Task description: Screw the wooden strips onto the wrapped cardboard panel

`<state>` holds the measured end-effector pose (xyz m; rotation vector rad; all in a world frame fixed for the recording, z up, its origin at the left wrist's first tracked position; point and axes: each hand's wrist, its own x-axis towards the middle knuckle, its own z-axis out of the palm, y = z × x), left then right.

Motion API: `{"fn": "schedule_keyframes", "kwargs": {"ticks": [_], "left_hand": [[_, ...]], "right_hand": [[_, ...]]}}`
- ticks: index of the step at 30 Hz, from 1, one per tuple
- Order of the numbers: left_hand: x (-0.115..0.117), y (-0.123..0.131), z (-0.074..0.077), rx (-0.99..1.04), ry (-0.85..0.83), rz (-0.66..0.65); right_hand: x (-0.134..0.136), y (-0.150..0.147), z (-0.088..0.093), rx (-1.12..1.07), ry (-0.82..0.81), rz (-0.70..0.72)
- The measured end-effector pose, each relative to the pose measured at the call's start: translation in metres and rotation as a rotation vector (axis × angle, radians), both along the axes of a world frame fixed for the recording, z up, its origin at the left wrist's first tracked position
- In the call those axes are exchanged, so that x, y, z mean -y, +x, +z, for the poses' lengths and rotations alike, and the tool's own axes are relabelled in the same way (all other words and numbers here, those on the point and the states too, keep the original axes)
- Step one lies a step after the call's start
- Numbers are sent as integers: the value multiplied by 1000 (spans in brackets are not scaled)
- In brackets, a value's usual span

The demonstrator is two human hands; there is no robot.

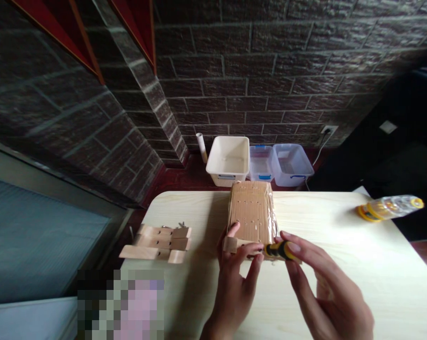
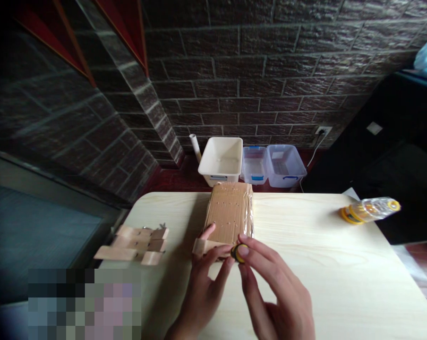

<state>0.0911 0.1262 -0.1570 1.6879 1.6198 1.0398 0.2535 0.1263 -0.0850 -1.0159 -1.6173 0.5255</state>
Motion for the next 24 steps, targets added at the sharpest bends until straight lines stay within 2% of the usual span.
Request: {"fn": "schedule_keyframes", "kwargs": {"ticks": [5,9,15,24], "left_hand": [[0,1,4,12,22,5],[1,1,4,9,18,4],[2,1,0,-16,4,6],[0,0,4,-27,7,-3]], "right_hand": [[1,4,-5,-55,48,-30],[3,1,-3,-65,25,-11],[2,-1,-1,11,17,32],[1,-4,4,39,43,-11]]}}
